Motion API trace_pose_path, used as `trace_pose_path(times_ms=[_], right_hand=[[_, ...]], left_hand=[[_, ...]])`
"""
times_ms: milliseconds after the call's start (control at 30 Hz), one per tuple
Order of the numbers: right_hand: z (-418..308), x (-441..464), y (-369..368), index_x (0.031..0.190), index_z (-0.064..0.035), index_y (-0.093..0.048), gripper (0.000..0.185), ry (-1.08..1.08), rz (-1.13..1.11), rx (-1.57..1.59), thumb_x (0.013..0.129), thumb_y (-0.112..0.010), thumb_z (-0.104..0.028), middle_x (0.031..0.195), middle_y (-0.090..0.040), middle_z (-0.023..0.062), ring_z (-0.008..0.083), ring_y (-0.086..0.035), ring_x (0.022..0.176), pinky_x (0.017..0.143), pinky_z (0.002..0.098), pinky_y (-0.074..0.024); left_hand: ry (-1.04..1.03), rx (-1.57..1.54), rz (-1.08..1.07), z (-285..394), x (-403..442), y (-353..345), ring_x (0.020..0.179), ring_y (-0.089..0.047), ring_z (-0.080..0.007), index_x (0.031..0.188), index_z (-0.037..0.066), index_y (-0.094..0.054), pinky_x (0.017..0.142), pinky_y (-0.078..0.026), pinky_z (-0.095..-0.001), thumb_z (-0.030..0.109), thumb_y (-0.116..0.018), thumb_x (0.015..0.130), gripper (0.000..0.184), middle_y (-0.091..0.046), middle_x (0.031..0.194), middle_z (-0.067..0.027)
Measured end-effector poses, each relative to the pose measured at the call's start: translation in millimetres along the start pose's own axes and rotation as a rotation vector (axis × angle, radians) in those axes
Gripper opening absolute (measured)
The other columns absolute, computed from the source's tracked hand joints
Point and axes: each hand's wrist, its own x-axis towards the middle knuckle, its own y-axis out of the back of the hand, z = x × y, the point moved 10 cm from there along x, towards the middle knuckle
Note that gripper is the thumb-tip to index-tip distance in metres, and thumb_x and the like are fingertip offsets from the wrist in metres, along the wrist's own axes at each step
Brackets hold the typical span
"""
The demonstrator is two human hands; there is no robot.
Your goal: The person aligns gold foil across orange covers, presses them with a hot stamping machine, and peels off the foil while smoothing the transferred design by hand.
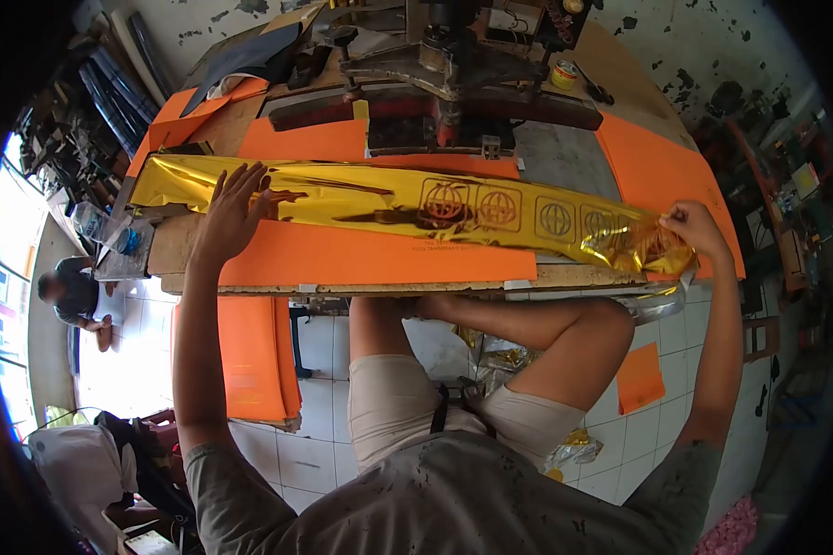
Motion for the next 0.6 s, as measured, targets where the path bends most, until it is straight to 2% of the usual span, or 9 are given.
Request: trace_pose_path(times_ms=[167, 367, 600], right_hand=[[28, 92, 13, 0.083, -0.0020, -0.065, 0.022, -0.048, 0.067, -0.068, 0.091, -0.081, -0.015, 0.070, -0.064, 0.0022, 0.0092, -0.058, 0.062, 0.058, 0.0292, -0.0458], [46, 150, 10, 0.089, -0.0012, -0.066, 0.021, -0.052, -0.001, 0.048, 0.094, -0.080, -0.016, 0.070, -0.066, 0.0025, 0.0097, -0.059, 0.061, 0.057, 0.0292, -0.0459], [74, 164, 14, 0.090, -0.0009, -0.068, 0.022, -0.104, 0.018, 0.054, 0.094, -0.080, -0.019, 0.074, -0.067, 0.0029, 0.0107, -0.058, 0.062, 0.058, 0.0301, -0.0465]], left_hand=[[0.006, -0.098, -0.133, -1, 26, -16, 0.157, -0.028, -0.0339, 0.157, -0.001, -0.041, 0.131, -0.016, -0.0476, 0.038, -0.035, 0.111, 0.061, -0.044, 0.162, -0.0179], [0.032, -0.152, -0.176, 2, 46, -23, 0.161, -0.016, -0.0301, 0.163, 0.002, -0.032, 0.131, -0.012, -0.0457, 0.036, -0.030, 0.109, 0.064, -0.024, 0.173, -0.0148], [0.072, -0.274, -0.216, 10, 53, -35, 0.161, -0.016, -0.0311, 0.163, 0.002, -0.030, 0.132, -0.011, -0.0433, 0.032, -0.031, 0.106, 0.065, -0.025, 0.172, -0.0177]])
